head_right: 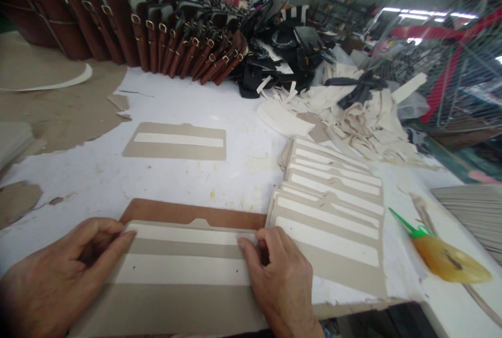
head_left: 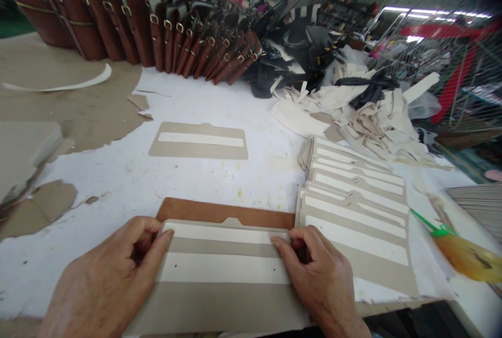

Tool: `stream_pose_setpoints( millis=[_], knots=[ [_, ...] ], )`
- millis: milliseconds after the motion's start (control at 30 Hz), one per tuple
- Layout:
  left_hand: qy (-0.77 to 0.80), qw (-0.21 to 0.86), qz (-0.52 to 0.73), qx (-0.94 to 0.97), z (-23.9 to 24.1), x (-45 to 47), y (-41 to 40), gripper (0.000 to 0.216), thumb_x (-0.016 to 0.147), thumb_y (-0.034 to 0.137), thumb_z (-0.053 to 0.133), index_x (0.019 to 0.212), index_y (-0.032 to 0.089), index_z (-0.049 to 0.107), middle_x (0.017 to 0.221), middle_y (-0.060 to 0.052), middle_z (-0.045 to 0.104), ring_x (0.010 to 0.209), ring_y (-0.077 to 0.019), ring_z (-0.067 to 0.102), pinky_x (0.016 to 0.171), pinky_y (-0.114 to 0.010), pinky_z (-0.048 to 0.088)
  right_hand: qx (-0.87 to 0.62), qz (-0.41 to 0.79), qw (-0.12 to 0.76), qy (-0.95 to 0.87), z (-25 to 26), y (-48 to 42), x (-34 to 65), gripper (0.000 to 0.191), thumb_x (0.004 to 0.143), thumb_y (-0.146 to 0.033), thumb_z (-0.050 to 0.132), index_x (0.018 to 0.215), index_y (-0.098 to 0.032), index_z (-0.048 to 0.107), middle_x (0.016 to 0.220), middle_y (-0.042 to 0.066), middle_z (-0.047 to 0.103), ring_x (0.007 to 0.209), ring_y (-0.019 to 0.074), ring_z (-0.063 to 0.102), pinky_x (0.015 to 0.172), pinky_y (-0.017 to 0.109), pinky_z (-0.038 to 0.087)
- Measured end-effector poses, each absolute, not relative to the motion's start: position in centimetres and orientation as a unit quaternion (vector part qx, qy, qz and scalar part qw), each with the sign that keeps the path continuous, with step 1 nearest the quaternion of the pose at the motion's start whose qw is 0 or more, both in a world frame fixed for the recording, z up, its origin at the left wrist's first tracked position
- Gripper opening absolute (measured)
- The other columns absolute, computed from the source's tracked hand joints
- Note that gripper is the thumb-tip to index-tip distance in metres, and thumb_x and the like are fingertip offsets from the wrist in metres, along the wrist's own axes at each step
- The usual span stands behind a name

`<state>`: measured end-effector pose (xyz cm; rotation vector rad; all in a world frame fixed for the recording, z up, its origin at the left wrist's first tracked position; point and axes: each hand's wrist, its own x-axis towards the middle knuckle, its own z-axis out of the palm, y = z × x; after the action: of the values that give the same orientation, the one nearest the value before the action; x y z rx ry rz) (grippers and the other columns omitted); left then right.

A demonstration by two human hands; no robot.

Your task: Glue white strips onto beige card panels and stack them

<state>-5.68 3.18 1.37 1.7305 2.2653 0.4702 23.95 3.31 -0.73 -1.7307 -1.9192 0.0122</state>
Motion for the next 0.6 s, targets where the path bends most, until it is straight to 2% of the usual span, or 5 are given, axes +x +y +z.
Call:
stream_pose_setpoints(
  millis=[133,300,433,600],
  knots=[
    [0.767,0.128,0.164,0.606,1.4,-5.7,3.1,0.026,0.098,0.046,0.044,0.091,0.033,0.065,0.070,0.006,0.070,0.062,-0.0203,0.065,0.061,-0.031,0.038,-0.637,0.017,0.276,-0.719,-0.8,3.4,24.1,0.033,0.102,-0.046,0.060,0.079,-0.022,0.064,0.070,-0.002,0.061,0.064,0.0142,0.059,0.064,0.027,0.041],
    [0.724,0.131,0.202,0.646,0.5,-6.6,2.8,0.026,0.099,0.042,0.046,0.101,0.036,0.071,0.099,0.007,0.077,0.089,-0.0216,0.072,0.074,-0.032,0.045,-0.634,0.006,0.255,-0.730,-0.6,3.3,24.2,0.038,0.104,-0.049,0.055,0.081,-0.023,0.068,0.071,0.000,0.064,0.065,0.0160,0.061,0.064,0.028,0.041],
    [0.709,0.142,0.175,0.669,0.1,-7.5,3.0,0.030,0.098,0.048,0.048,0.102,0.035,0.075,0.097,0.004,0.079,0.084,-0.0210,0.074,0.069,-0.031,0.048,-0.633,-0.013,0.235,-0.738,-0.4,3.2,24.3,0.041,0.105,-0.051,0.052,0.081,-0.023,0.070,0.072,0.000,0.067,0.066,0.0165,0.064,0.065,0.030,0.041],
    [0.702,0.156,0.181,0.670,0.5,-6.9,3.4,0.029,0.097,0.041,0.048,0.099,0.032,0.075,0.102,0.002,0.080,0.091,-0.0223,0.076,0.078,-0.032,0.051,-0.626,-0.040,0.222,-0.746,-0.6,3.6,24.3,0.048,0.107,-0.055,0.045,0.080,-0.024,0.069,0.071,0.000,0.068,0.065,0.0177,0.066,0.064,0.031,0.042]
  ],
)
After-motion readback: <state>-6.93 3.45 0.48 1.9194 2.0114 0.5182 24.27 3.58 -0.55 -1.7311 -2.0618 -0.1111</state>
